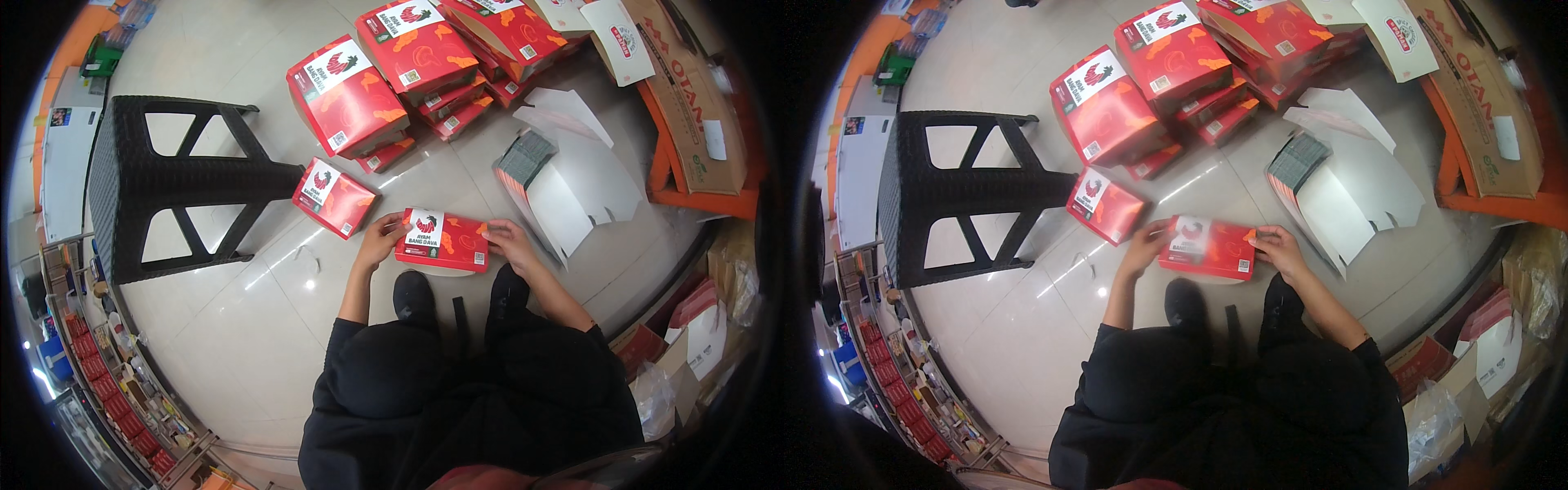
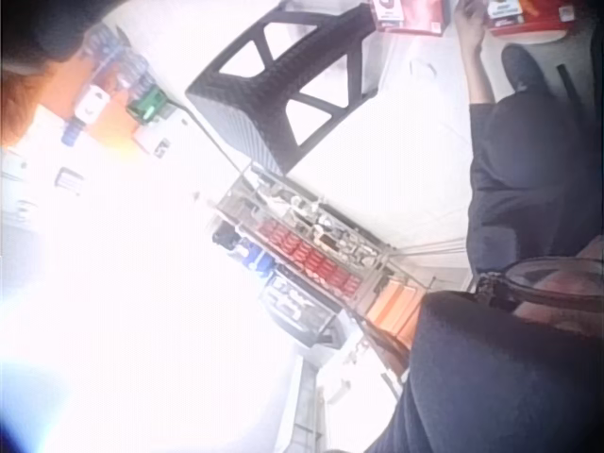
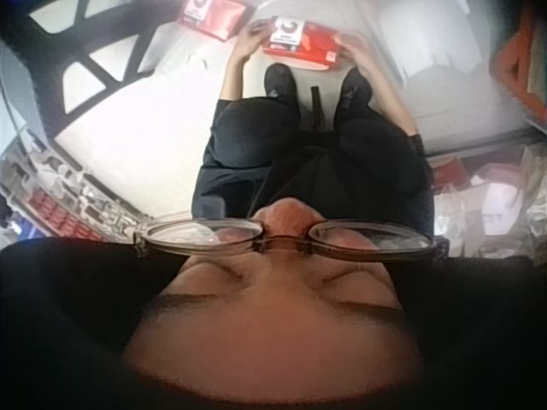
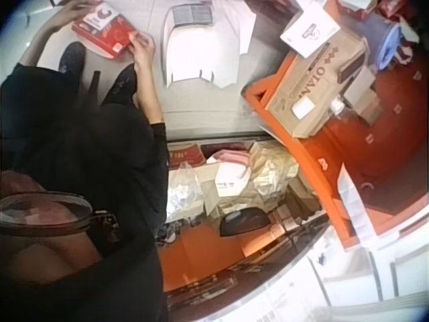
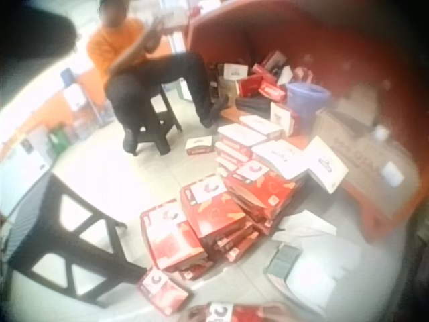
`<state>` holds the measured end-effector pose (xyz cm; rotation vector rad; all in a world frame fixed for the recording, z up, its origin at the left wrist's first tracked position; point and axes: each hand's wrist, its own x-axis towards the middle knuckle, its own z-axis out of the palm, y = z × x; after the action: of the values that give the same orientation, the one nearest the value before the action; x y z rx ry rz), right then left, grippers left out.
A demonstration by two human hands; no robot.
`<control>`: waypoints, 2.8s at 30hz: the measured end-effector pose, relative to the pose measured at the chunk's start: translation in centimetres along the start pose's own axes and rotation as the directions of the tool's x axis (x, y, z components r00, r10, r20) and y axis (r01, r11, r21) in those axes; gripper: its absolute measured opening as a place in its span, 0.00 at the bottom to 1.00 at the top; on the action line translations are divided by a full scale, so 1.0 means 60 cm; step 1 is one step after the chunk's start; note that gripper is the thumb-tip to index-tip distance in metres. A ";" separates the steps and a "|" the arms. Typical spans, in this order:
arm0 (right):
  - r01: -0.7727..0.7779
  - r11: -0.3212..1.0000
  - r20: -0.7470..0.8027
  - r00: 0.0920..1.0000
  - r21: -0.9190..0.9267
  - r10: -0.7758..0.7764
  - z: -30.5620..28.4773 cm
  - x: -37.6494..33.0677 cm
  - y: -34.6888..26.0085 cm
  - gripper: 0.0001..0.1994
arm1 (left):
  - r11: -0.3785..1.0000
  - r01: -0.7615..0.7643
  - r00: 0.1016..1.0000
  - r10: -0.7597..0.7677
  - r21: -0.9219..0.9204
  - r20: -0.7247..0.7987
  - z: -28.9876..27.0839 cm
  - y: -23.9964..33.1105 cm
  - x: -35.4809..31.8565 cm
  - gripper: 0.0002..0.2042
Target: The person sits on the floor and repeatedly assembles small red and white cardboard boxes by folding flaps and inserting green inserts. The person stacks completed boxes nearby while another person works in the background.
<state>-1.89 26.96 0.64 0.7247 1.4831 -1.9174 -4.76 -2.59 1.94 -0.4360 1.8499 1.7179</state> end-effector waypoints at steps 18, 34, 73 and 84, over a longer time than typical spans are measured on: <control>-0.216 0.944 0.004 0.974 -0.248 0.225 -0.003 -0.009 -0.023 0.17 | 0.997 -0.015 0.996 0.022 0.080 -0.090 0.009 -0.009 -0.008 0.21; 0.022 0.992 0.041 0.999 -0.126 -0.017 0.000 -0.009 -0.019 0.19 | 0.996 -0.049 0.990 0.058 0.073 -0.128 0.029 -0.023 -0.012 0.21; 0.371 0.650 -0.239 0.718 -0.663 -0.654 -0.039 0.019 -0.130 0.16 | 0.697 -0.517 0.758 0.102 -0.498 -0.644 -0.142 -0.041 -0.027 0.24; 0.146 0.951 -0.216 0.954 -0.274 -0.208 -0.150 0.085 -0.116 0.18 | 0.823 -0.553 0.635 0.319 -0.126 -0.703 -0.229 0.026 0.112 0.21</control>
<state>-9.94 36.39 -0.61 0.7470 1.9665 -1.7648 -13.50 -14.98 -0.73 -0.8763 2.2927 2.4797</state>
